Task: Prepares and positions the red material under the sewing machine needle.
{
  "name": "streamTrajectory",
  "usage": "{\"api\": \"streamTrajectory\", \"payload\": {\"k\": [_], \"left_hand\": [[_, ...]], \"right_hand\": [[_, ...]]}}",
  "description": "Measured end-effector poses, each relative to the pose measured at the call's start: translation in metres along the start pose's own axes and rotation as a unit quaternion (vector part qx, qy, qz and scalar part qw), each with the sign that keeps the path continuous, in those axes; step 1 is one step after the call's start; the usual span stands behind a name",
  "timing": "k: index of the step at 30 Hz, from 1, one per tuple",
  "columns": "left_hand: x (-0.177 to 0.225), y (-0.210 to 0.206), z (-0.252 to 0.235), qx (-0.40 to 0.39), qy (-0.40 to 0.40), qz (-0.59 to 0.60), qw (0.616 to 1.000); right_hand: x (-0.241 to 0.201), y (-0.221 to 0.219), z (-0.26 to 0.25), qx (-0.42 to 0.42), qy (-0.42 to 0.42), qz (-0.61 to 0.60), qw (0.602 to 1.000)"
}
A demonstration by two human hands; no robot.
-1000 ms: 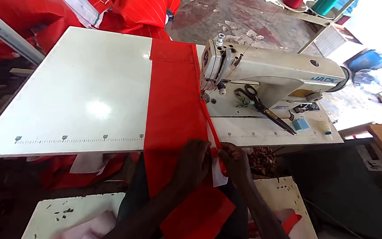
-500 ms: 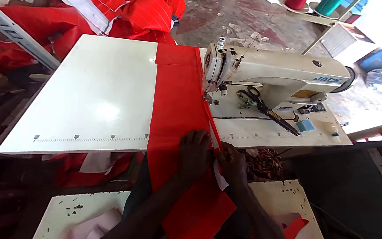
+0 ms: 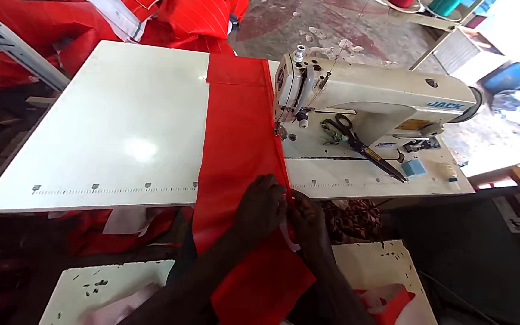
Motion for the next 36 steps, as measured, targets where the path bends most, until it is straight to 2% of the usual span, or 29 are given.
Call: {"api": "streamTrajectory", "payload": {"k": [5, 14, 17, 20, 25, 28, 31, 34, 36], "left_hand": [[-0.003, -0.012, -0.006, -0.1, 0.019, 0.004, 0.995], [-0.013, -0.006, -0.001, -0.105, 0.006, 0.07, 0.992], [-0.023, -0.002, -0.005, -0.157, 0.111, 0.143, 0.971], [-0.038, -0.002, -0.017, -0.153, 0.208, 0.189, 0.948], [-0.045, -0.009, -0.027, -0.143, 0.247, 0.177, 0.942], [-0.046, -0.006, -0.056, -0.093, 0.206, 0.144, 0.963], [-0.036, -0.001, -0.082, -0.036, 0.06, 0.007, 0.998], [-0.025, -0.005, -0.076, -0.013, -0.066, -0.118, 0.991], [-0.034, -0.015, -0.062, -0.02, -0.086, -0.145, 0.985]], "right_hand": [[-0.001, -0.005, -0.002, -0.009, 0.001, -0.013, 1.0], [-0.008, -0.011, -0.004, -0.038, 0.034, 0.065, 0.997], [-0.009, -0.013, -0.002, -0.056, 0.045, 0.118, 0.99], [-0.012, -0.016, -0.003, -0.079, 0.064, 0.151, 0.983], [-0.01, -0.016, -0.002, -0.11, 0.052, 0.195, 0.973], [-0.011, -0.018, -0.005, -0.122, 0.048, 0.214, 0.968], [-0.013, -0.02, -0.006, -0.137, 0.045, 0.257, 0.956], [-0.02, -0.02, -0.006, -0.145, 0.053, 0.296, 0.943], [-0.021, -0.021, -0.006, -0.151, 0.04, 0.321, 0.934]]}}
Point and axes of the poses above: each hand's wrist, its own z-axis away from the middle knuckle, its own y-axis out of the back of the hand, x = y × z, the point moved 8 cm from there along -z, towards the middle knuckle, and after that the axes turned 6 degrees about x, right-handed, at the moved point
